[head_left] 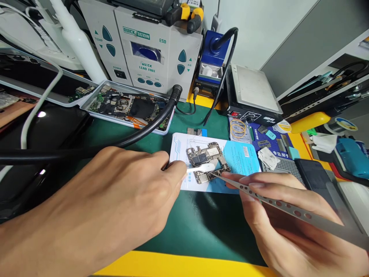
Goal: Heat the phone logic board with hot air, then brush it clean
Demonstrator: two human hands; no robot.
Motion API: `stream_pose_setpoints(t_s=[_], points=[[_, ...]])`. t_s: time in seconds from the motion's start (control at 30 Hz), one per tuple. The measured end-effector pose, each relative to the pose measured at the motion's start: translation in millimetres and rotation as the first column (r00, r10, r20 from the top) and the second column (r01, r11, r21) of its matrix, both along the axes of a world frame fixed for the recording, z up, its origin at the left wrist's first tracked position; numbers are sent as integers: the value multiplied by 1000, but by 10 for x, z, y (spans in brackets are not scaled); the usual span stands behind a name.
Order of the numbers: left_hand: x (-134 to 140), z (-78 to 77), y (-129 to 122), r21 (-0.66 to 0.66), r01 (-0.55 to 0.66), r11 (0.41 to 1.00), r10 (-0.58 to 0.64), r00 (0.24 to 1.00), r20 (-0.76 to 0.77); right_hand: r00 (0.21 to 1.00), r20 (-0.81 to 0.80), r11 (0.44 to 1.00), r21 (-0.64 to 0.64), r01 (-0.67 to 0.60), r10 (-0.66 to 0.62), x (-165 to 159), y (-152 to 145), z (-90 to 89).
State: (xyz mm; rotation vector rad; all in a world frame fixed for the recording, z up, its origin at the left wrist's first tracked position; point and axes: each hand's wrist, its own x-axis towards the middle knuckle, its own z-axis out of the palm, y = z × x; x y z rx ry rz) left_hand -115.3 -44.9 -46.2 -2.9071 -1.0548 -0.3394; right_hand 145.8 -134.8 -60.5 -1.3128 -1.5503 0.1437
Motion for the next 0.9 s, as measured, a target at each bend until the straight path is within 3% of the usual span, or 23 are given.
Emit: stream_pose_setpoints(t_s=[0.13, 0.33, 0.43, 0.57, 0.73, 0.9], points=[[-5, -14, -6, 3, 3, 1000, -3, 1000, 22, 1000, -1, 1000, -3, -4, 4, 17, -4, -35], [12, 25, 26, 34, 24, 999, -22, 999, -40, 997, -81, 995, 97, -5, 13, 47, 108, 28], [5, 79, 61, -6, 51, 999, -51, 997, -63, 968, -245, 998, 26, 56, -48, 123, 126, 37], [3, 134, 91, -11, 37, 999, -37, 998, -56, 860, -497, 990, -133, 51, -111, 208, 119, 0], [48, 170, 114, -24, 5, 1000, -6, 998, -58, 821, -562, 978, -205, -23, -99, 229, 140, 6], [60, 182, 136, -11, 12, 1000, -12, 999, -44, 825, -565, 978, -187, -90, -32, 213, 145, 36]])
